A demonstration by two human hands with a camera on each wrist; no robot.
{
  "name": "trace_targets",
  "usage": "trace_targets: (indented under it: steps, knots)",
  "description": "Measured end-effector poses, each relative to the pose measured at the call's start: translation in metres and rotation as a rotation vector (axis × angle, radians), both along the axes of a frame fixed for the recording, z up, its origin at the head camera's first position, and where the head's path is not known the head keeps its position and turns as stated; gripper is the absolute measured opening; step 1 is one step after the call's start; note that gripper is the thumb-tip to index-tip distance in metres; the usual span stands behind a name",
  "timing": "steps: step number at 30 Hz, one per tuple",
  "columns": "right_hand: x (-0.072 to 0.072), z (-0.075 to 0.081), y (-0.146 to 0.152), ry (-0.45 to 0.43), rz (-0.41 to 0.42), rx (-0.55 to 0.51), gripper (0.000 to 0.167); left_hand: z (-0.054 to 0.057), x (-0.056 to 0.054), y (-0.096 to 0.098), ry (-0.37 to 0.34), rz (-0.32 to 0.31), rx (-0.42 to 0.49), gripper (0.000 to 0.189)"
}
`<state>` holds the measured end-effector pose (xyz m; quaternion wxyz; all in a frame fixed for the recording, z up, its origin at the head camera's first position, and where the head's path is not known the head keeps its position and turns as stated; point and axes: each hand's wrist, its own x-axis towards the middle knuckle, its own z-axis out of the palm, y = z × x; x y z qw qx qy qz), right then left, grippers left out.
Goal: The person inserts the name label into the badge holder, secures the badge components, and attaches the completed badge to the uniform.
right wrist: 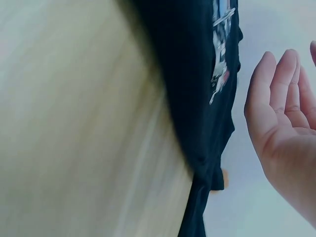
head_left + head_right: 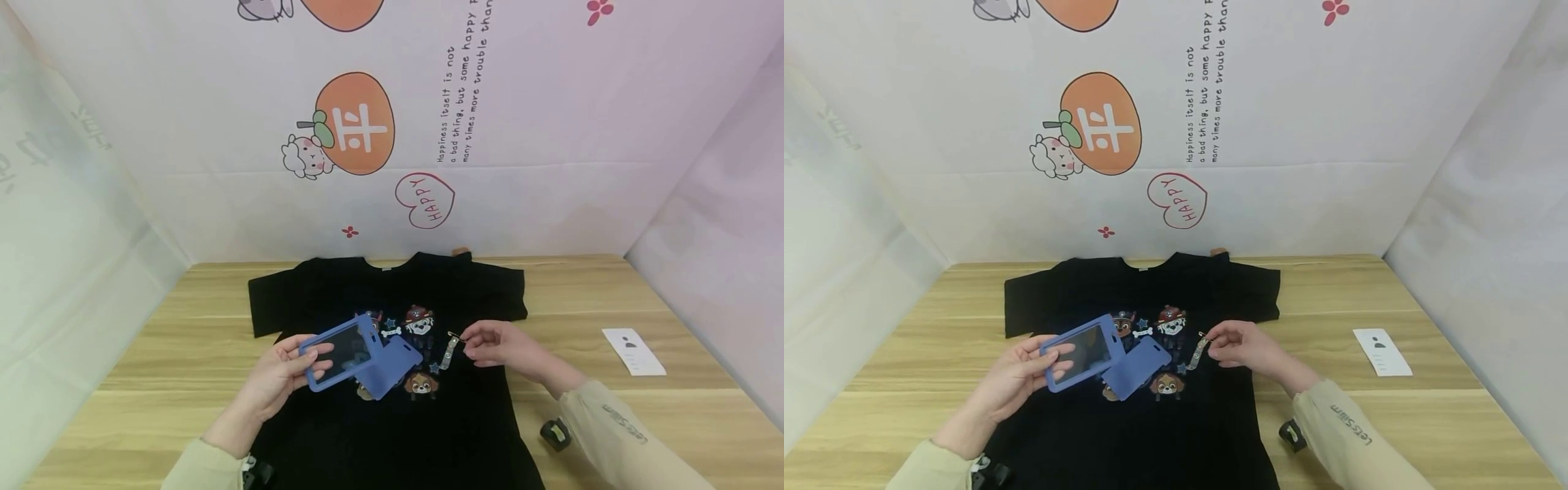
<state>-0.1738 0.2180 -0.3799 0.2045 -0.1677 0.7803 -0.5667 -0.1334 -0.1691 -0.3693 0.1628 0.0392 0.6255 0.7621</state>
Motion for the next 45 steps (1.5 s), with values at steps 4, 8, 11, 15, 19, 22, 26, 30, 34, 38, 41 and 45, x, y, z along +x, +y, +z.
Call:
trace_targets:
  steps: [4, 8, 11, 15, 19, 22, 26, 30, 34, 38, 41, 45]
  knots:
    - [0.001, -0.004, 0.011, -0.012, -0.014, -0.003, 0.045, -0.001, -0.001, 0.002, 0.005, -0.012, -0.003, 0.024]
    - [0.003, -0.008, 0.022, -0.007, -0.033, 0.008, 0.045, -0.003, -0.002, 0.003, 0.004, -0.022, -0.003, 0.023]
    - [0.004, -0.010, 0.028, -0.007, -0.035, 0.007, 0.044, -0.003, -0.002, 0.004, -0.002, -0.025, 0.006, 0.023]
    - [0.007, -0.013, 0.037, -0.010, -0.043, 0.026, 0.045, -0.003, -0.001, 0.007, -0.007, -0.038, 0.034, 0.021]
    - [0.010, -0.014, 0.047, -0.005, -0.061, 0.050, 0.046, -0.002, -0.001, 0.008, -0.008, -0.047, 0.048, 0.019]
    - [0.012, -0.014, 0.056, -0.005, -0.074, 0.049, 0.046, -0.002, -0.001, 0.009, -0.005, -0.044, 0.042, 0.020]
    - [0.014, -0.014, 0.067, -0.014, -0.108, 0.068, 0.049, -0.002, 0.000, 0.010, -0.005, -0.045, 0.036, 0.024]
    - [0.015, -0.015, 0.080, 0.016, -0.162, 0.137, 0.048, -0.003, -0.001, 0.011, -0.007, -0.051, 0.033, 0.022]
    - [0.016, -0.013, 0.096, 0.084, -0.229, 0.253, 0.046, -0.003, -0.002, 0.012, -0.007, -0.051, 0.031, 0.021]
    - [0.016, -0.011, 0.116, 0.150, -0.303, 0.385, 0.048, -0.002, -0.001, 0.012, -0.011, -0.053, 0.035, 0.022]
    - [0.015, -0.013, 0.135, 0.171, -0.345, 0.454, 0.052, -0.002, 0.000, 0.012, -0.019, -0.053, 0.032, 0.021]
    - [0.012, -0.017, 0.160, 0.171, -0.378, 0.499, 0.057, -0.002, 0.000, 0.012, -0.027, -0.052, 0.033, 0.021]
